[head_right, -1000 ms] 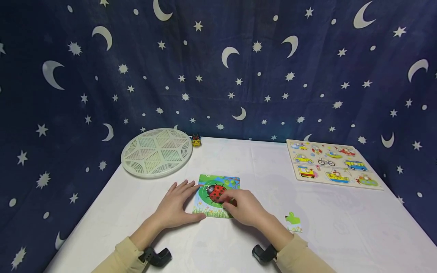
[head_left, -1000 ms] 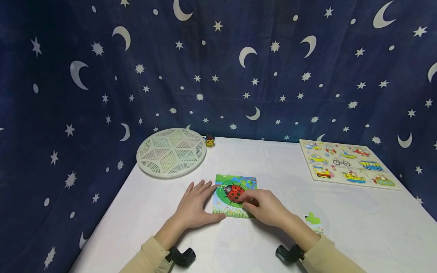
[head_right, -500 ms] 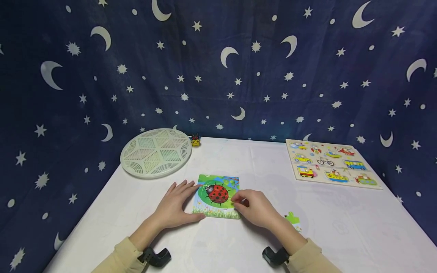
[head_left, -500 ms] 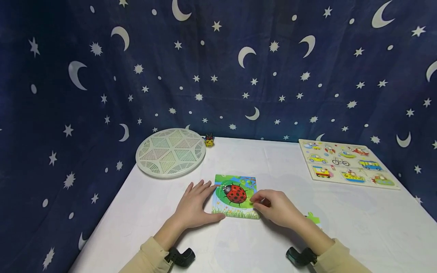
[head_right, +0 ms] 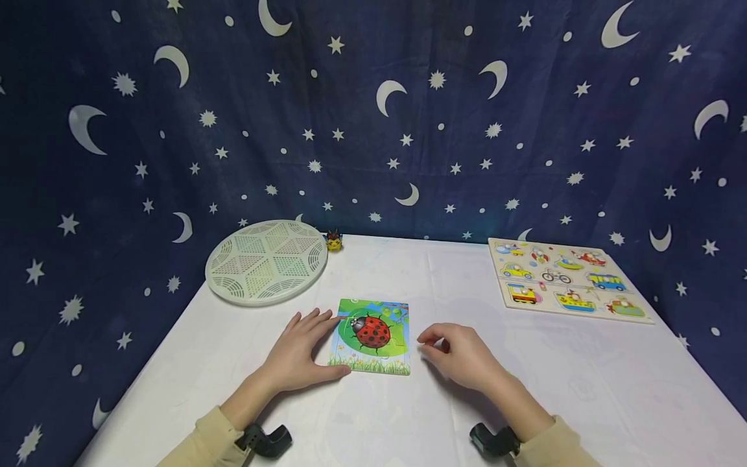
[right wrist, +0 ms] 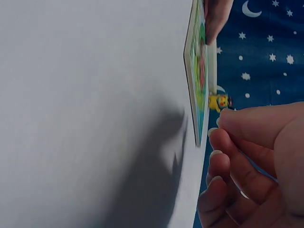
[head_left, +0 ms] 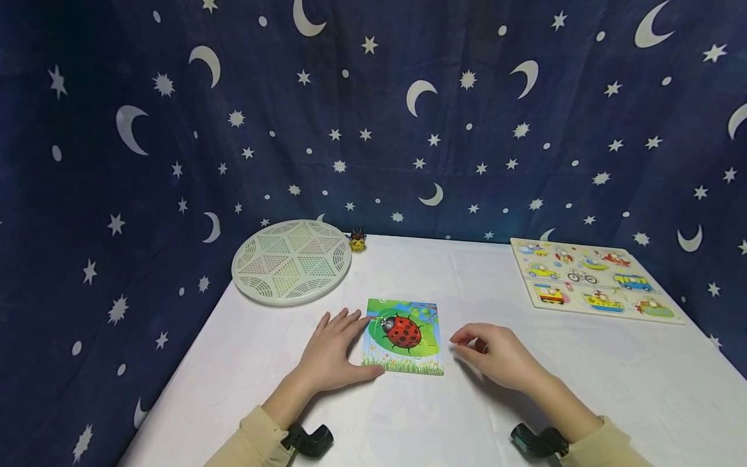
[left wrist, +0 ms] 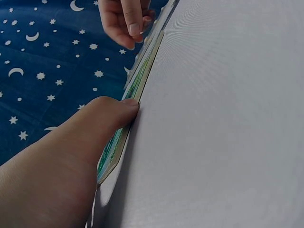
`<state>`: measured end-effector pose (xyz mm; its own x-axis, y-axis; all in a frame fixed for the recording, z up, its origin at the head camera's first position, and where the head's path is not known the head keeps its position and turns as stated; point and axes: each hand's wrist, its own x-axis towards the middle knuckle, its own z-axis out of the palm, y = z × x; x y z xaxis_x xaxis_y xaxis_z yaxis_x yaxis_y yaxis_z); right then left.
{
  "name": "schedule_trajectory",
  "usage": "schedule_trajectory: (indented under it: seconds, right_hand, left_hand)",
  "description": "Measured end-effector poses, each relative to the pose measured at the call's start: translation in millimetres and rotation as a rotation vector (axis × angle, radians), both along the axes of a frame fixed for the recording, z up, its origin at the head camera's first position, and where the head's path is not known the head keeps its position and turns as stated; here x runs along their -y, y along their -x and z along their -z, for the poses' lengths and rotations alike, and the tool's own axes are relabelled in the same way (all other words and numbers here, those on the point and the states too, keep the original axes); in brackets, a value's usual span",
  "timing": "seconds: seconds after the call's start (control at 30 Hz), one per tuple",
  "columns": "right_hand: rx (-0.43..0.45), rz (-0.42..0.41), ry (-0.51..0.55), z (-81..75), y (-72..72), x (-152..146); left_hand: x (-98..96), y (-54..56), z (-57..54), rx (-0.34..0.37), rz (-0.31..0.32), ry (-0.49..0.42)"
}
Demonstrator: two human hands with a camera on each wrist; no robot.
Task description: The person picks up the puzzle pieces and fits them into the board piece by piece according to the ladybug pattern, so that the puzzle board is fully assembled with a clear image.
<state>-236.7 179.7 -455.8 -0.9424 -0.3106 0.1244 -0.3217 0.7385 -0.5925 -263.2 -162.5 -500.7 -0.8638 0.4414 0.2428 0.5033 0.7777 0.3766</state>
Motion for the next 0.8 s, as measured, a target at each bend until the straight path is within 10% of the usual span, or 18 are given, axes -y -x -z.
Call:
schedule_trajectory:
  seconds: [0.8]
  right_hand:
    - [0.110,0.194,-0.155,-0.3,-34.4,-91.8]
  left_hand:
    - [-0.5,0.2,0.7,-0.003,0.000,-0.013]
